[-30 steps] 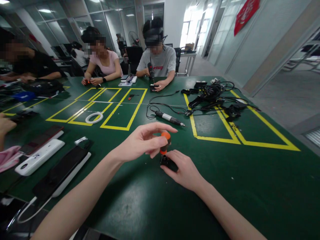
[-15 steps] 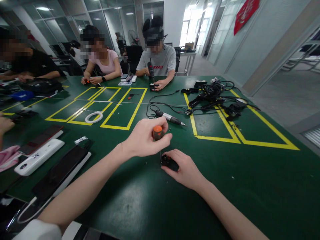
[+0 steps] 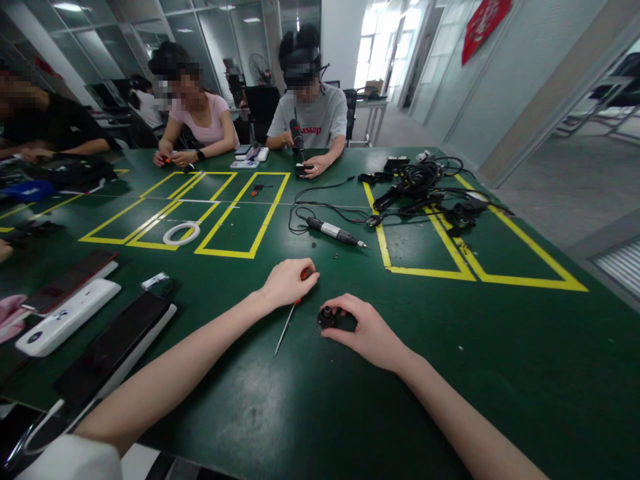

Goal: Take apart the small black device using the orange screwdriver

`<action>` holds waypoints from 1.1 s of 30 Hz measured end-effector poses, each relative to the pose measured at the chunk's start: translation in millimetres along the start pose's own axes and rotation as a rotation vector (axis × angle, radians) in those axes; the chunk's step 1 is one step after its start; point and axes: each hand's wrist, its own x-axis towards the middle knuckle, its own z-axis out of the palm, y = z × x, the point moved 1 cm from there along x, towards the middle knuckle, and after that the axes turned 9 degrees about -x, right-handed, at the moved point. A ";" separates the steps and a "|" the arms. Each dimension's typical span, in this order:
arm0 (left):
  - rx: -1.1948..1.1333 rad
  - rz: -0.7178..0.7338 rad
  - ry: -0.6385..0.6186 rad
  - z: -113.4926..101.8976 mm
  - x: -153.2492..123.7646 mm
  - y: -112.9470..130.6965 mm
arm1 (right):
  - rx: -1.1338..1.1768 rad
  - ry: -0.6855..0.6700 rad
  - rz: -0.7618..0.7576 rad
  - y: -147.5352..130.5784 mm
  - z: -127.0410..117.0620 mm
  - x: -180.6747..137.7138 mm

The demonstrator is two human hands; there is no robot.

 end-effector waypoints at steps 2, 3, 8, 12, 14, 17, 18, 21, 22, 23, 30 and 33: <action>0.109 0.177 0.054 7.4 -9.7 -0.6 | 0.020 -0.005 0.015 0.3 -0.2 0.9; 0.146 0.287 0.076 8.7 -13.8 -0.8 | 0.031 -0.006 0.018 0.7 -0.2 1.2; 0.138 0.732 0.007 4.6 -31.3 -2.7 | 0.070 -0.006 0.011 2.3 -0.8 2.0; 0.188 0.934 -0.085 6.9 -45.8 -0.7 | 0.107 -0.032 -0.037 -1.0 -3.8 2.9; 0.209 0.971 -0.095 7.0 -50.1 1.3 | 0.118 -0.045 -0.062 -2.8 -5.1 3.5; 0.224 0.958 -0.112 1.6 -51.6 4.5 | 0.101 -0.034 -0.087 -3.2 -5.7 4.1; 0.225 0.948 -0.127 -1.3 -51.3 5.7 | 0.092 -0.031 -0.096 -2.9 -5.6 4.2; 0.233 0.928 -0.174 -9.9 -48.9 9.4 | 0.071 -0.028 -0.113 -2.1 -4.8 4.2; 0.235 0.926 -0.187 -12.1 -47.8 10.6 | 0.067 -0.030 -0.111 -2.0 -4.6 4.3; 0.234 0.929 -0.195 -13.9 -46.6 11.7 | 0.065 -0.030 -0.109 -2.0 -4.4 4.3; 0.229 1.030 -0.178 -16.4 -40.5 14.8 | 0.083 -0.020 -0.098 -0.9 -2.8 4.1; 0.214 1.024 -0.174 -15.1 -43.2 10.7 | 0.075 -0.022 -0.094 -0.1 -2.5 3.5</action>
